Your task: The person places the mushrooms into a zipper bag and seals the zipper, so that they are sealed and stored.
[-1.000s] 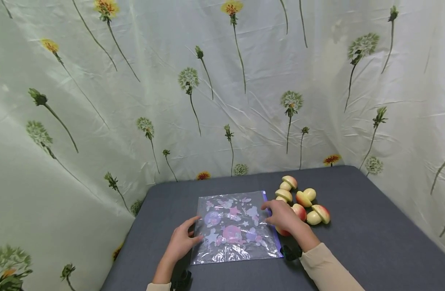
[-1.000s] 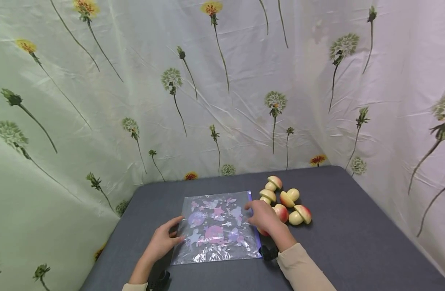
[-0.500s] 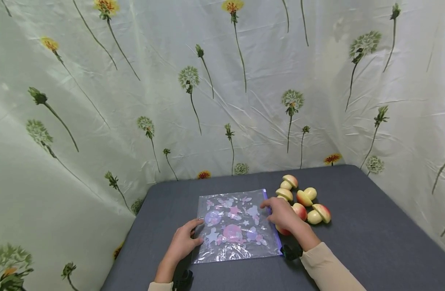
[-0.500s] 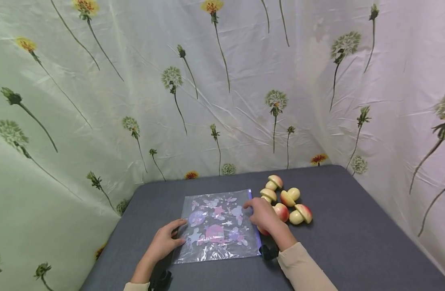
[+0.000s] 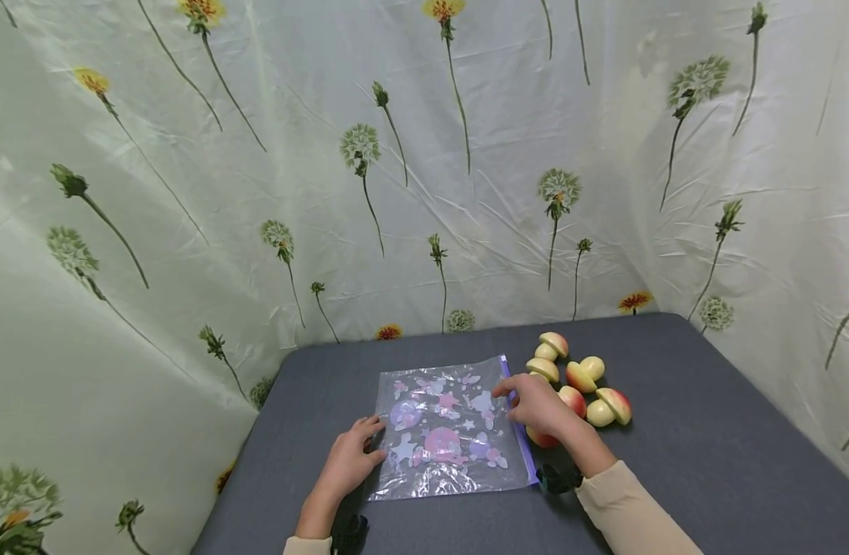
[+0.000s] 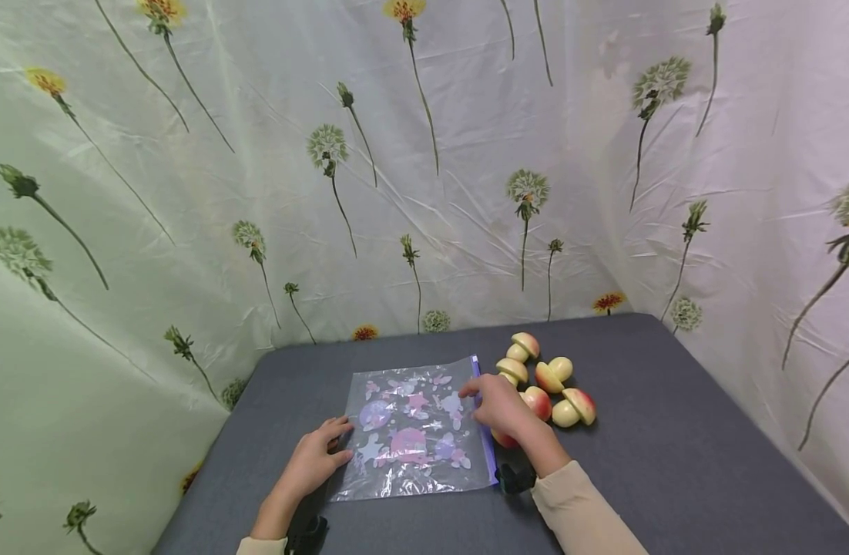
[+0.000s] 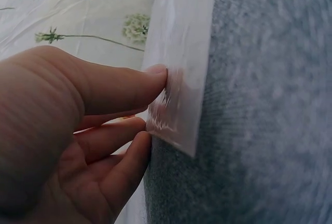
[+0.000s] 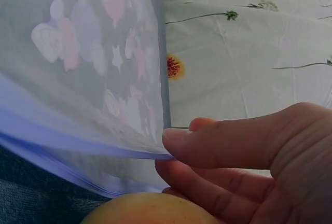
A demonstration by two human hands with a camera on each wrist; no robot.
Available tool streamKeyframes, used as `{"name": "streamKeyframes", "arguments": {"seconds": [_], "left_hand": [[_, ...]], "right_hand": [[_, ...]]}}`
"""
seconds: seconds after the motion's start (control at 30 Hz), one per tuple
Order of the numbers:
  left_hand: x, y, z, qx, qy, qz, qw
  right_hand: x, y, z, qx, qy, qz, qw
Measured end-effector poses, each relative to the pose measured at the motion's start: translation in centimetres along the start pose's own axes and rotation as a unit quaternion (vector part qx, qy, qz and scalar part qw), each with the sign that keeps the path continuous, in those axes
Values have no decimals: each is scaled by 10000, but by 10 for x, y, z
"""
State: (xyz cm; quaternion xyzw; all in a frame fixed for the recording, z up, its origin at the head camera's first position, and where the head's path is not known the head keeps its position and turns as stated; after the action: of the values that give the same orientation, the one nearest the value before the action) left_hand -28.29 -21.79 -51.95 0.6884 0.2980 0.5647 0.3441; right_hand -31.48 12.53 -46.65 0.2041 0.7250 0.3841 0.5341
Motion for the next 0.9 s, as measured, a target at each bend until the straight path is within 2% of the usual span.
{"name": "streamKeyframes", "arguments": {"seconds": [0.33, 0.57, 0.9], "left_hand": [[0, 1, 0, 11, -5, -182, 9998], [-1, 3, -1, 59, 19, -302, 9995], [-5, 1, -2, 52, 56, -256, 9996]], "right_hand": [[2, 3, 0, 65, 75, -91, 9999], [4, 6, 0, 369, 277, -346, 9983], [1, 12, 1, 822, -343, -460, 9950]]}}
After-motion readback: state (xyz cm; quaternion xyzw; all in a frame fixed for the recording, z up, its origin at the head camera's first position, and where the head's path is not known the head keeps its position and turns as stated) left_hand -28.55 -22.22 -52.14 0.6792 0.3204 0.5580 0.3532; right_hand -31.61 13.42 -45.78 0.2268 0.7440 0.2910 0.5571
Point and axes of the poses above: each hand's wrist, its own z-axis away from the middle knuckle, its own y-axis out of the back of the hand, x = y × z, the point moved 3 cm from there along -z, towards the middle knuckle, and after that the axes turned 1 degree about -y, right-handed, at the moved point
